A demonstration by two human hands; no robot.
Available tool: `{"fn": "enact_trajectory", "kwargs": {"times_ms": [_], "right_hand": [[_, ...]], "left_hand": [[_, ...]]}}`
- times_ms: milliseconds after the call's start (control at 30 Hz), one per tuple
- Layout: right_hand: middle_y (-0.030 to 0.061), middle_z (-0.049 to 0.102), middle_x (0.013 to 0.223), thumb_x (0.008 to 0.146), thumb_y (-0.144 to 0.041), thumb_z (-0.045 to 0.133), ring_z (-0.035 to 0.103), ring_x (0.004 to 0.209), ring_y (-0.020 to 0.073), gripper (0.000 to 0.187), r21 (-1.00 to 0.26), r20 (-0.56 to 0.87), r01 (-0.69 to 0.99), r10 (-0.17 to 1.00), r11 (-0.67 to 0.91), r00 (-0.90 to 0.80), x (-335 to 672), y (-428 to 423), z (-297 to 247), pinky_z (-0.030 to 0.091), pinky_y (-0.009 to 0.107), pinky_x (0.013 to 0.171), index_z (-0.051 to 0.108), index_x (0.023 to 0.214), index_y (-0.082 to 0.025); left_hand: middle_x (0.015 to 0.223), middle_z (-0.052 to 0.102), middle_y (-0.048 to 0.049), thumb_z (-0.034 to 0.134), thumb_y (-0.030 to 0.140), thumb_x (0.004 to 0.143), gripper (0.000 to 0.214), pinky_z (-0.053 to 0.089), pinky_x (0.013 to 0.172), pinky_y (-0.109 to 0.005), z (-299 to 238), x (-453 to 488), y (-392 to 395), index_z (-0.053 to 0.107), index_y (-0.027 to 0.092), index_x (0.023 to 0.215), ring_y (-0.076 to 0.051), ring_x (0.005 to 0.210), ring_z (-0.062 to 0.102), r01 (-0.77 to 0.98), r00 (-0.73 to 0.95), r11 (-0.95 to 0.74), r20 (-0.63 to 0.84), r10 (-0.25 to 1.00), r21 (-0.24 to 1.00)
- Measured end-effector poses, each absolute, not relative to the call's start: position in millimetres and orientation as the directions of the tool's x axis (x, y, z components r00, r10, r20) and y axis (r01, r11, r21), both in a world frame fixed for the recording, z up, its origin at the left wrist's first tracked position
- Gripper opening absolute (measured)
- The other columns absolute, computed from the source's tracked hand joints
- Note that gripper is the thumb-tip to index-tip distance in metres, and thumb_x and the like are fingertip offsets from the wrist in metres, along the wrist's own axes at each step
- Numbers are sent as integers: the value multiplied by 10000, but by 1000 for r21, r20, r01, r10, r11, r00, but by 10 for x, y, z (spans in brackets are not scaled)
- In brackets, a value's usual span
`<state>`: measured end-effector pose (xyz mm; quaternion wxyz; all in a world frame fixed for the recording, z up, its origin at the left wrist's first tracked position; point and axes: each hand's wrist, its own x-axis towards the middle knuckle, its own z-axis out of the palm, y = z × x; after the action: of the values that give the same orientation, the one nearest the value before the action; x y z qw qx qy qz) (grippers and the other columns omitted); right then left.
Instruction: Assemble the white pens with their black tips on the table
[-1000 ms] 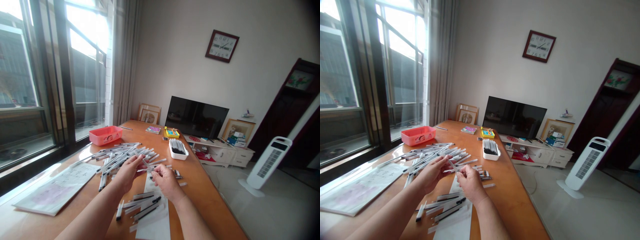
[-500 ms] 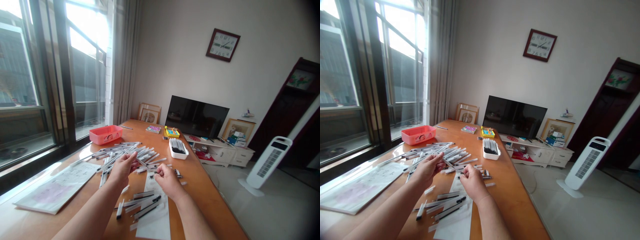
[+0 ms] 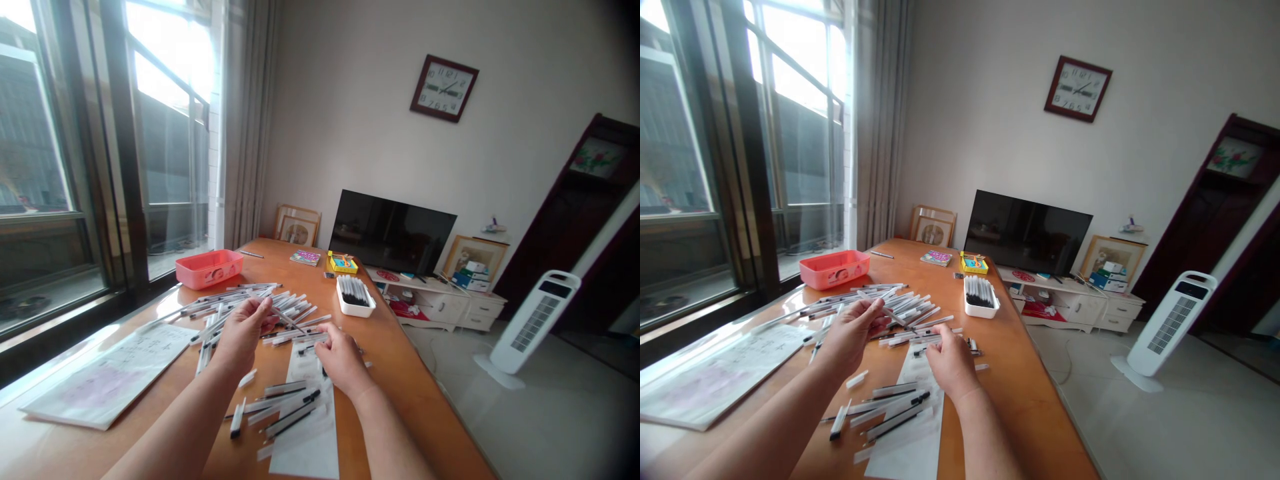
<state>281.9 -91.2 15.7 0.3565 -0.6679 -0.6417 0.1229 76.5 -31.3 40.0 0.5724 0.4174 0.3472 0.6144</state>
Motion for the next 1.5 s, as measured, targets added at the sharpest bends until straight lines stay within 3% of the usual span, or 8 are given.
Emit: {"fn": "enact_trajectory", "kwargs": {"times_ms": [100,233,567,800,900,1033,1167,1500], "right_hand": [[-14,693,702,854,-278,576,622,660,147,252,-604,287,786,956,129,64,2782,-932,166,363,224,599,722,1058,-253],[21,756,832,891,-286,540,674,791,167,229,-521,267,848,962,95,56,2828,-952,182,398,227,657,766,914,-257],[38,774,1050,885,-275,536,701,1008,202,320,-470,253,883,960,16,118,2856,-953,178,466,254,834,741,1130,-291],[40,772,1052,897,-300,531,709,994,198,319,-503,275,864,953,29,128,2862,-930,163,478,252,830,733,1142,-269],[43,770,1059,903,-308,529,707,994,197,314,-507,285,862,948,25,140,2874,-934,164,477,251,827,735,1137,-265],[37,771,1049,913,-325,520,706,969,190,309,-507,282,862,947,12,153,2875,-952,188,470,243,791,736,1128,-272],[34,772,1027,914,-321,515,703,952,189,293,-505,283,863,947,14,151,2878,-956,195,460,242,767,745,1089,-275],[46,770,952,909,-301,532,692,908,182,254,-574,296,818,943,48,152,2900,-922,166,458,237,767,752,1021,-244]], "left_hand": [[806,691,-22,814,485,706,405,502,659,-224,415,780,-342,627,163,868,-121,691,650,-433,79,-66,111,991,899],[838,699,-17,807,509,704,425,481,632,-204,411,704,-278,646,172,906,-101,670,626,-427,-69,-142,124,990,893],[894,717,-38,731,549,767,435,491,667,-234,470,560,-220,687,188,1006,-126,724,632,-272,-238,-358,298,924,893],[957,748,-87,708,490,766,523,505,780,-320,269,601,-148,687,167,1177,-238,886,681,156,135,-293,273,952,943],[1006,745,-89,612,374,814,446,496,769,-325,126,572,-29,650,188,1217,-239,879,684,436,118,-305,282,952,847],[1018,733,-86,508,249,815,303,456,768,-341,38,521,43,692,239,1055,-262,923,657,814,98,-283,361,928,507],[1082,716,-94,485,238,807,290,417,768,-376,1,520,7,709,266,988,-309,980,614,931,139,-241,346,928,273],[961,709,-98,536,320,820,203,389,737,-334,-51,500,50,732,268,836,-272,872,604,885,187,-324,380,906,335]]}}
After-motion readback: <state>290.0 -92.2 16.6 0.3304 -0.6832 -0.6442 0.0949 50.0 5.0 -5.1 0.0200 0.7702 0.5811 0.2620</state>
